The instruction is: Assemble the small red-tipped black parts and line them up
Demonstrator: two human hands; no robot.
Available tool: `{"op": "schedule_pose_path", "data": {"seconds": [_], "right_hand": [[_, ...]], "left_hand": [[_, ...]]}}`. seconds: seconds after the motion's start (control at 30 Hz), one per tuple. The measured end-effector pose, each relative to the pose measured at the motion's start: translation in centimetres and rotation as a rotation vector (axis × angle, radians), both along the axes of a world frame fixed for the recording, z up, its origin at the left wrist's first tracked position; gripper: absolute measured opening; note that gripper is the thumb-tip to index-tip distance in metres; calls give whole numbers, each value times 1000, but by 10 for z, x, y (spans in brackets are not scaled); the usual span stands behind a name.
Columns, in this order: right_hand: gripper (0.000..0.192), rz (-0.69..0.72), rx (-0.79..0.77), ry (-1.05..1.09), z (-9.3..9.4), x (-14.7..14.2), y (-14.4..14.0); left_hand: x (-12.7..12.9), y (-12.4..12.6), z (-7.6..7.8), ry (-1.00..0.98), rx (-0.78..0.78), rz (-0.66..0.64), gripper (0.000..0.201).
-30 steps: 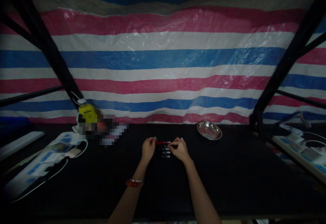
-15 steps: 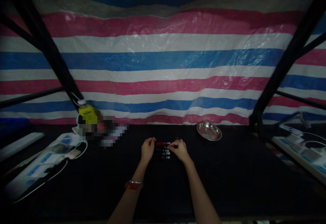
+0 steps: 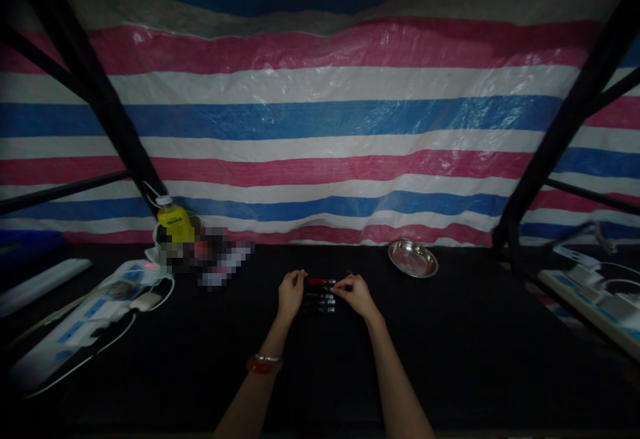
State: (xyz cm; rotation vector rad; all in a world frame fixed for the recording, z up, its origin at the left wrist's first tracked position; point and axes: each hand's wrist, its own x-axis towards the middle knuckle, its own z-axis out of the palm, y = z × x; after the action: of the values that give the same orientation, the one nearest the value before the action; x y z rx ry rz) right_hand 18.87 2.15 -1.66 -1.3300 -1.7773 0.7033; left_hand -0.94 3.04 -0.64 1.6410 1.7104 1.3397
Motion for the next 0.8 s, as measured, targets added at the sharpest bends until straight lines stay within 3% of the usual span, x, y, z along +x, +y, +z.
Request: {"op": "schedule_pose_path", "data": {"seconds": [0.13, 0.37, 0.53, 0.63, 0.8], "right_hand": [[22, 19, -32, 161, 2, 0, 0], [38, -154, -192, 746, 6, 9, 3], [36, -120, -267, 1135, 8, 11, 3], [35, -82, -293, 1226, 11, 10, 2], [30, -22, -342, 1183, 13, 9, 0]], "left_hand": [[0, -1, 1, -11, 1, 12, 33], [0, 0, -1, -22, 9, 25, 33], [-1, 2, -3, -26, 39, 30, 34], [-1, 2, -2, -40, 34, 28, 34], [2, -2, 3, -57, 49, 4, 36]]}}
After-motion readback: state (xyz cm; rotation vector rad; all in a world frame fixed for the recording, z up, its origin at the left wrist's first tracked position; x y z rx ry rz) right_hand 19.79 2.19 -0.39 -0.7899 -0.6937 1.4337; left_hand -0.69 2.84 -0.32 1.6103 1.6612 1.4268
